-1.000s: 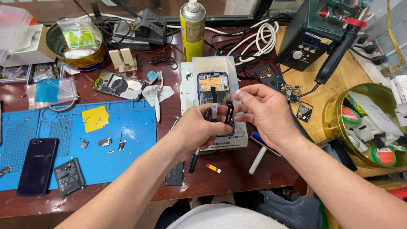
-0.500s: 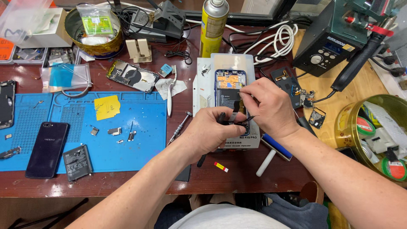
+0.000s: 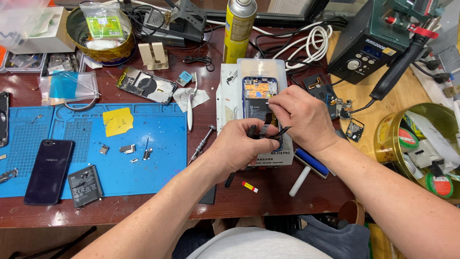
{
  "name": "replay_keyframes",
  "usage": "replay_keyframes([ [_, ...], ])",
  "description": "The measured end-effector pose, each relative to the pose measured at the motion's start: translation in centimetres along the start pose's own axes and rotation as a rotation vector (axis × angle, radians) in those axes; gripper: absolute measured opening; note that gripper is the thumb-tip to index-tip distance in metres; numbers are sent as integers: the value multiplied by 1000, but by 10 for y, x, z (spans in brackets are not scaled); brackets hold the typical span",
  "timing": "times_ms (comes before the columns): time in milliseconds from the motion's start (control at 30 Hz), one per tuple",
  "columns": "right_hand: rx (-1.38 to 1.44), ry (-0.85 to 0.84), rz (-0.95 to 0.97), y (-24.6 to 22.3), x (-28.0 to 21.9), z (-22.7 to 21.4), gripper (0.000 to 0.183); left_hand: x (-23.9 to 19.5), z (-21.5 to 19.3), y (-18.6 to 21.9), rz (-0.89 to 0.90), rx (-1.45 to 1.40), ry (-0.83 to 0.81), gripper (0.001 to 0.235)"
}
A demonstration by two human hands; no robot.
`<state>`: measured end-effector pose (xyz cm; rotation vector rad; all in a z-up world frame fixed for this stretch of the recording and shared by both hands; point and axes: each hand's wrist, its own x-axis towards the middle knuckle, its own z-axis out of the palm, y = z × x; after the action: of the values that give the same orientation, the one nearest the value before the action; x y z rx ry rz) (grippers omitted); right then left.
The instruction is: The person handles a smartphone battery and internal components on a cluttered workbench. They apply adhesive tape to the battery, place it into the phone chassis, and connect internal ribbon cables using tweezers.
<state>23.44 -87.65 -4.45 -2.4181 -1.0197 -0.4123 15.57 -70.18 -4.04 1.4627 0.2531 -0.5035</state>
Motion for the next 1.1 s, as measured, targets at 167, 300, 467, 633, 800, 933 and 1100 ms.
replay_keyframes([
  [167,-32,-70,-48,6,6,-5,11,2,0,0,12,15,-11,27],
  [300,-41,-93,-33,7,9,-6,10,2,-1,-2,14,-7,-17,27],
  [467,0,-115,-26,7,13,-9,9,1,-1,-2,-1,-20,-15,27],
  [633,23,-148,-40,9,15,-11,10,3,-1,-2,-16,-24,-16,27],
  [800,-4,-206,-82,14,20,-12,11,2,-2,-1,-39,-27,-16,27],
  [933,6,-268,-56,17,19,-17,14,1,-2,1,-44,-32,-16,30],
  [1100,-40,-222,-65,13,7,-19,28,1,-1,0,-7,-51,11,34],
])
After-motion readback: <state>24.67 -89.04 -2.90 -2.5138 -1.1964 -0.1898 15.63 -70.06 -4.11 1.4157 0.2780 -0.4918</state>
